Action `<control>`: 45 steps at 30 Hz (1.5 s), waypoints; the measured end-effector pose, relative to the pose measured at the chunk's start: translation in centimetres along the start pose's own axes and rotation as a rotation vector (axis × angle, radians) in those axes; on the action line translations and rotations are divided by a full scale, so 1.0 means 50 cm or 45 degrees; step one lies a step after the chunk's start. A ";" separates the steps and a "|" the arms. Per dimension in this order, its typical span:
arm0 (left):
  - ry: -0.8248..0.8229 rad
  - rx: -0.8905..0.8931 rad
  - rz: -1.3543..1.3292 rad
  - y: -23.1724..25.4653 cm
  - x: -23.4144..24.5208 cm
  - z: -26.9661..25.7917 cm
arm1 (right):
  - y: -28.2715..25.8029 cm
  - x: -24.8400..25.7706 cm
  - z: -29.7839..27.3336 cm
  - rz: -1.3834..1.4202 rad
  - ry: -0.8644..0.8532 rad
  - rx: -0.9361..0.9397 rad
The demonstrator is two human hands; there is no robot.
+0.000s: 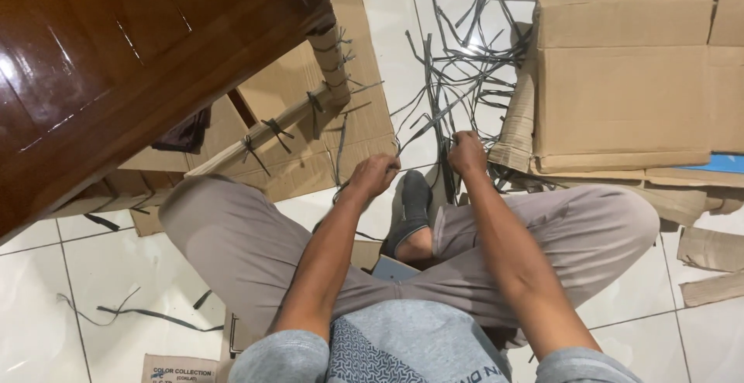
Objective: Wrap the legs of a wooden chair with cardboard and plastic strips for protection.
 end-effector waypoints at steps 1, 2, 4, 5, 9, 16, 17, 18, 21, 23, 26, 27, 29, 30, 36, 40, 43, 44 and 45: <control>-0.008 0.011 -0.005 0.001 0.001 -0.001 | -0.008 0.003 -0.010 0.004 -0.017 0.000; -0.013 0.024 -0.013 0.001 0.003 -0.003 | -0.018 0.006 -0.018 0.007 -0.035 0.004; -0.003 0.007 -0.018 -0.008 -0.003 0.003 | 0.007 -0.020 -0.006 -0.010 -0.072 -0.010; 0.006 -0.014 -0.021 -0.011 -0.006 0.005 | 0.021 -0.035 -0.001 -0.025 -0.106 -0.026; 0.008 0.014 -0.026 -0.019 -0.009 0.008 | 0.017 -0.059 0.002 -0.104 -0.129 -0.015; -0.007 -0.001 -0.009 -0.022 -0.014 0.010 | -0.061 -0.016 -0.064 -0.112 -0.231 -0.042; -0.011 -0.002 -0.014 -0.024 -0.015 0.011 | -0.069 -0.013 -0.080 -0.210 -0.320 -0.115; -0.007 -0.002 -0.015 -0.021 -0.012 0.010 | -0.058 -0.032 -0.069 -0.211 -0.318 -0.111; -0.024 0.037 -0.034 -0.022 -0.012 0.006 | -0.032 -0.070 -0.053 -0.294 -0.287 -0.150; -0.030 0.050 -0.041 -0.025 -0.011 0.004 | -0.039 -0.071 -0.057 -0.157 -0.218 -0.093; -0.009 0.061 -0.035 -0.029 -0.010 -0.001 | 0.012 -0.125 -0.024 0.223 -0.152 -0.043; -0.007 0.060 -0.038 -0.030 -0.007 -0.004 | -0.013 -0.113 -0.034 0.219 -0.151 -0.041; 0.024 0.027 -0.132 -0.028 0.002 -0.006 | -0.071 -0.095 -0.052 0.548 -0.200 0.039; 0.025 0.029 -0.135 -0.025 0.005 -0.010 | -0.063 -0.099 -0.049 0.545 -0.202 0.040; 0.031 0.020 -0.149 -0.029 -0.008 0.003 | -0.062 -0.084 -0.066 0.081 -0.203 0.093; 0.019 0.028 -0.130 -0.026 -0.005 -0.007 | -0.095 -0.058 -0.102 -0.093 -0.259 -0.016; 0.009 0.048 -0.093 -0.022 -0.002 -0.018 | -0.100 -0.071 -0.105 -0.222 -0.287 -0.013; -0.003 0.063 -0.075 -0.022 0.001 -0.021 | -0.104 -0.078 -0.104 -0.279 -0.298 0.001; 0.003 0.064 -0.074 -0.025 -0.001 -0.020 | -0.102 -0.080 -0.101 -0.279 -0.296 0.006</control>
Point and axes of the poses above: each hand's wrist, its own z-axis towards the middle knuckle, its own x-axis out of the back of the hand, y = z × x, the point moved 5 cm from there along z, towards the middle knuckle, and after that the axes turned 8 degrees about x, right-handed, at the moved point
